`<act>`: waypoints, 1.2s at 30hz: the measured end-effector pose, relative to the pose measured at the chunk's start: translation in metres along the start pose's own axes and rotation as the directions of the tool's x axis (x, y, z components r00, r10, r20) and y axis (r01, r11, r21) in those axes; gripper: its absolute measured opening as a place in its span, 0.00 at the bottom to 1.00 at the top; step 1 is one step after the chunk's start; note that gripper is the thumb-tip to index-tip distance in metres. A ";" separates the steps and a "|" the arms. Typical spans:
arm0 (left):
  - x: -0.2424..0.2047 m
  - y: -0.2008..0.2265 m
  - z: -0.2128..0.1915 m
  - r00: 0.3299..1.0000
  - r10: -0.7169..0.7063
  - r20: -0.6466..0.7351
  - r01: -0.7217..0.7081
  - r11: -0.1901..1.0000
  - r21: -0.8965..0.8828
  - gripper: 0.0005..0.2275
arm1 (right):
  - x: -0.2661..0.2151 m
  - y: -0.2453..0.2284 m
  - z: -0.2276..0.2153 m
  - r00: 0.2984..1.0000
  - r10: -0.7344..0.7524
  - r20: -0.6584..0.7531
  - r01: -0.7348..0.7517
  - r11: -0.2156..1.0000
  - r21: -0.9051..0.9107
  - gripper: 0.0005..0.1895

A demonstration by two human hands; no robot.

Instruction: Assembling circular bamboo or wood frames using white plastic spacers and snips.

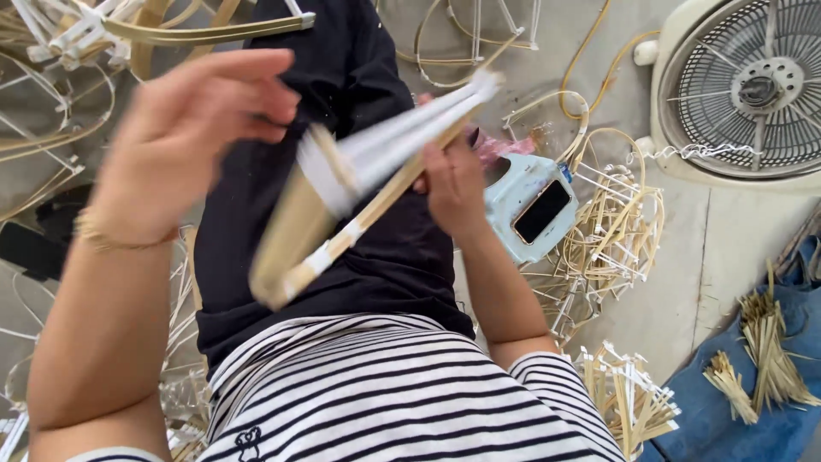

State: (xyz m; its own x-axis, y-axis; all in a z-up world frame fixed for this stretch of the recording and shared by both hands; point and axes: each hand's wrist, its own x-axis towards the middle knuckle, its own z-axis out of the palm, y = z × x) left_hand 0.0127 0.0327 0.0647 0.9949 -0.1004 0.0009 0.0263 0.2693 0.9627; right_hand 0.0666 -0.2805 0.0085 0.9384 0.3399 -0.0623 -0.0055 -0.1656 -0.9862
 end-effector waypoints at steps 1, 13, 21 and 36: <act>0.014 -0.008 0.014 1.000 0.004 0.006 -0.004 1.000 0.006 0.15 | 0.000 -0.001 0.009 1.000 -0.007 -0.006 0.007 1.000 0.003 0.25; 0.066 -0.032 0.050 0.987 -0.095 0.131 -0.005 0.791 0.612 0.03 | 0.006 0.027 0.023 0.970 0.070 0.234 -0.082 0.996 0.041 0.13; 0.025 -0.012 0.051 0.911 0.212 0.355 -0.388 0.145 0.910 0.09 | 0.005 0.025 -0.012 0.939 0.107 0.326 -0.222 0.913 0.341 0.17; -0.003 0.050 0.091 0.621 -0.780 0.078 0.478 0.455 0.751 0.12 | -0.033 -0.043 -0.015 0.468 0.076 0.881 -0.376 0.919 0.120 0.21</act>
State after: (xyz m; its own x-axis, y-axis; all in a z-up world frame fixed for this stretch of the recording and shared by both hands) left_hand 0.0019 -0.0407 0.1369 0.5896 -0.3470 -0.7293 0.4145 -0.6451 0.6419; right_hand 0.0411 -0.2990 0.0549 0.1342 0.9617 -0.2391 -0.3991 -0.1685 -0.9013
